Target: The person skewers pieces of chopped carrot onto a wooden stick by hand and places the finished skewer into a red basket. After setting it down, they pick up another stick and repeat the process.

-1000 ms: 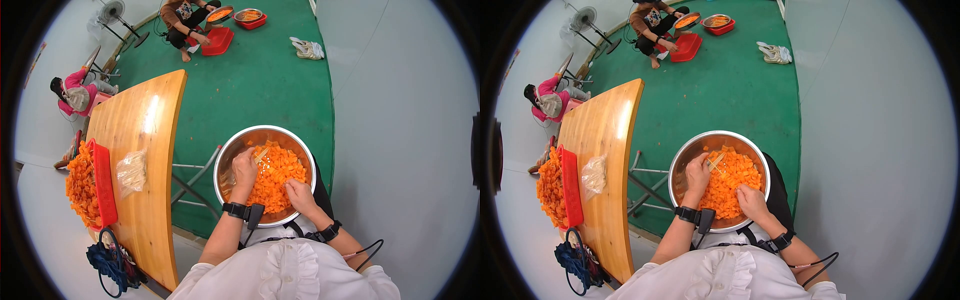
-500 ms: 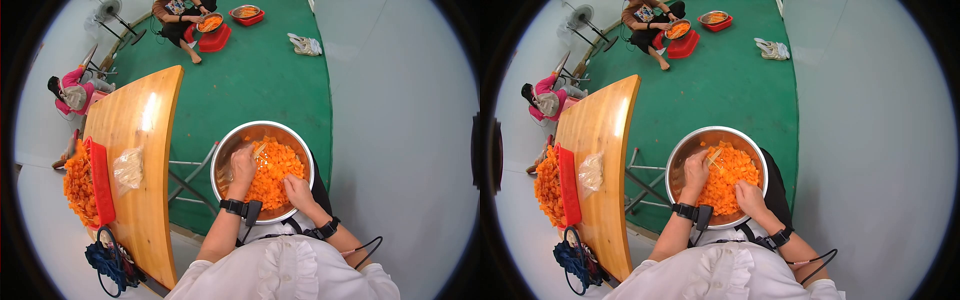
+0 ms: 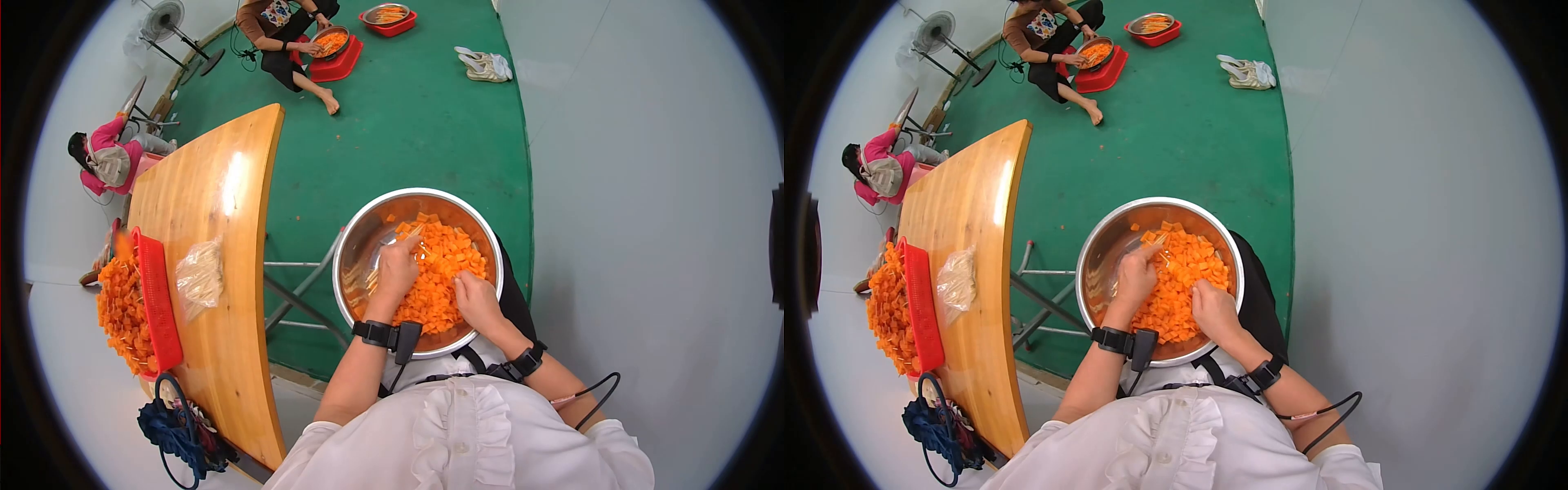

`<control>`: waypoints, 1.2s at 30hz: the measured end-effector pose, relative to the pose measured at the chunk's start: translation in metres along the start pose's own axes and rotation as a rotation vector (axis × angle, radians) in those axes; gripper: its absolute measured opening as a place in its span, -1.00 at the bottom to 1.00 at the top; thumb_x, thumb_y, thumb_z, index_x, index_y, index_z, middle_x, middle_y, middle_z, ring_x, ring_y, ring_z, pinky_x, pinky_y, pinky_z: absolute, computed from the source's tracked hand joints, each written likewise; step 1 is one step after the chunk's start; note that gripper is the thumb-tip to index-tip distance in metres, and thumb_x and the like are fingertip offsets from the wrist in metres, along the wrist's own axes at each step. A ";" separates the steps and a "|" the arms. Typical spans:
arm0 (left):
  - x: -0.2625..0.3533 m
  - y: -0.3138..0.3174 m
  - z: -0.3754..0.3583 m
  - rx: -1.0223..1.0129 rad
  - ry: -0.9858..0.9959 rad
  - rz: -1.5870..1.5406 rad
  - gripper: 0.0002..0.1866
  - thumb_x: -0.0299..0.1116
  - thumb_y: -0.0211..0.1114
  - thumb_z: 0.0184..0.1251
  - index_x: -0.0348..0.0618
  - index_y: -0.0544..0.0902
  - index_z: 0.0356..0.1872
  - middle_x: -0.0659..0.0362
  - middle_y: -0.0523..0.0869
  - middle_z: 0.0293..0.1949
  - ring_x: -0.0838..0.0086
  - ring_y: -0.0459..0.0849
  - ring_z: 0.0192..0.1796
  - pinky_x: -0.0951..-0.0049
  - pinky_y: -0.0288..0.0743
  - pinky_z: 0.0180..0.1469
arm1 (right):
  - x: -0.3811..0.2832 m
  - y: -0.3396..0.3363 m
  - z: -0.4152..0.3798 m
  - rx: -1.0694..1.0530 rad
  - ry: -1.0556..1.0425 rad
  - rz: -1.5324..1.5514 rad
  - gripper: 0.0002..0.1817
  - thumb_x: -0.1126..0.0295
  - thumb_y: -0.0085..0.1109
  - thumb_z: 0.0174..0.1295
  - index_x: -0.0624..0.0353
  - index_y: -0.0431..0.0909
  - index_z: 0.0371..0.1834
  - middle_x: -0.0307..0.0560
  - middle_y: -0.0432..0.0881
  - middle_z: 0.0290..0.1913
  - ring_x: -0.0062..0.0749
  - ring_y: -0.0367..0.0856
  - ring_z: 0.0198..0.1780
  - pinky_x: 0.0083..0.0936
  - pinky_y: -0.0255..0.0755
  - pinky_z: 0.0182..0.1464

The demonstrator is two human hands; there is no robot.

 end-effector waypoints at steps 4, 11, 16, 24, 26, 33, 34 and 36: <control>0.005 0.018 -0.006 -0.167 -0.073 -0.065 -0.60 -0.68 0.00 -0.07 -0.26 0.65 -0.17 -0.19 0.64 -0.34 0.08 0.65 -0.27 0.31 0.51 -0.15 | 0.006 0.003 0.005 -0.009 0.041 -0.081 -0.81 0.39 -0.07 0.23 0.26 0.36 -0.47 0.22 0.49 -0.62 0.13 0.52 -0.50 -0.07 0.36 -0.43; -0.018 -0.016 0.001 0.312 -0.266 -0.336 -0.73 -0.56 0.11 0.07 -0.23 0.66 -0.20 -0.14 0.65 -0.41 0.08 0.65 -0.32 0.31 0.52 -0.23 | 0.005 -0.004 0.008 0.050 0.101 0.031 -0.83 0.42 -0.07 0.24 0.28 0.38 -0.44 0.21 0.51 -0.56 0.12 0.53 -0.46 -0.12 0.36 -0.40; -0.030 0.006 0.004 -0.193 -0.321 0.040 -0.79 -0.49 0.18 0.06 -0.24 0.67 -0.26 -0.03 0.69 -0.34 0.23 0.69 -0.30 0.39 0.52 -0.23 | -0.007 -0.026 0.012 0.215 -0.023 0.220 -0.87 0.47 -0.05 0.24 0.34 0.40 -0.38 0.14 0.47 -0.40 -0.01 0.49 -0.32 -0.30 0.34 -0.29; -0.040 0.040 -0.015 -0.290 -0.085 0.235 -0.87 -0.51 0.21 -0.03 -0.26 0.65 -0.41 -0.10 0.60 -0.41 0.06 0.60 -0.31 0.22 0.49 -0.23 | -0.001 -0.020 0.010 0.142 0.037 0.240 -0.87 0.48 -0.05 0.24 0.34 0.41 -0.38 0.10 0.44 -0.38 -0.05 0.47 -0.30 -0.33 0.34 -0.24; -0.036 0.042 -0.014 -0.292 -0.085 0.291 -0.90 -0.54 0.20 -0.03 -0.28 0.63 -0.44 -0.12 0.60 -0.41 0.04 0.60 -0.31 0.21 0.49 -0.22 | 0.000 -0.018 0.010 0.127 0.034 0.233 -0.87 0.48 -0.05 0.24 0.34 0.41 -0.38 0.09 0.44 -0.38 -0.05 0.47 -0.29 -0.33 0.34 -0.24; -0.044 0.052 -0.019 -0.366 -0.146 0.218 -0.90 -0.59 0.14 -0.04 -0.33 0.61 -0.50 -0.19 0.61 -0.37 0.01 0.61 -0.26 0.11 0.47 -0.23 | -0.001 -0.018 0.009 0.102 0.031 0.229 -0.87 0.49 -0.04 0.24 0.34 0.41 -0.40 0.09 0.44 -0.38 -0.05 0.48 -0.30 -0.34 0.35 -0.24; -0.045 0.052 -0.019 -0.375 -0.147 0.232 -0.90 -0.59 0.13 -0.05 -0.34 0.61 -0.50 -0.19 0.61 -0.37 0.01 0.61 -0.26 0.11 0.47 -0.23 | -0.001 -0.018 0.009 0.107 0.030 0.240 -0.87 0.49 -0.04 0.24 0.34 0.41 -0.40 0.09 0.44 -0.38 -0.05 0.48 -0.31 -0.34 0.35 -0.24; -0.042 0.047 -0.017 -0.354 -0.192 0.238 -0.91 -0.59 0.13 -0.05 -0.35 0.60 -0.50 -0.19 0.61 -0.37 0.01 0.61 -0.26 0.11 0.47 -0.23 | -0.003 -0.021 0.009 0.113 0.036 0.255 -0.87 0.49 -0.04 0.24 0.34 0.41 -0.40 0.09 0.44 -0.38 -0.05 0.48 -0.31 -0.35 0.35 -0.24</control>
Point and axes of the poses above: each hand's wrist, its own z-axis towards the middle knuckle, its own y-axis out of the palm, x = y × z, the point moved 8 cm from there along z, towards the middle knuckle
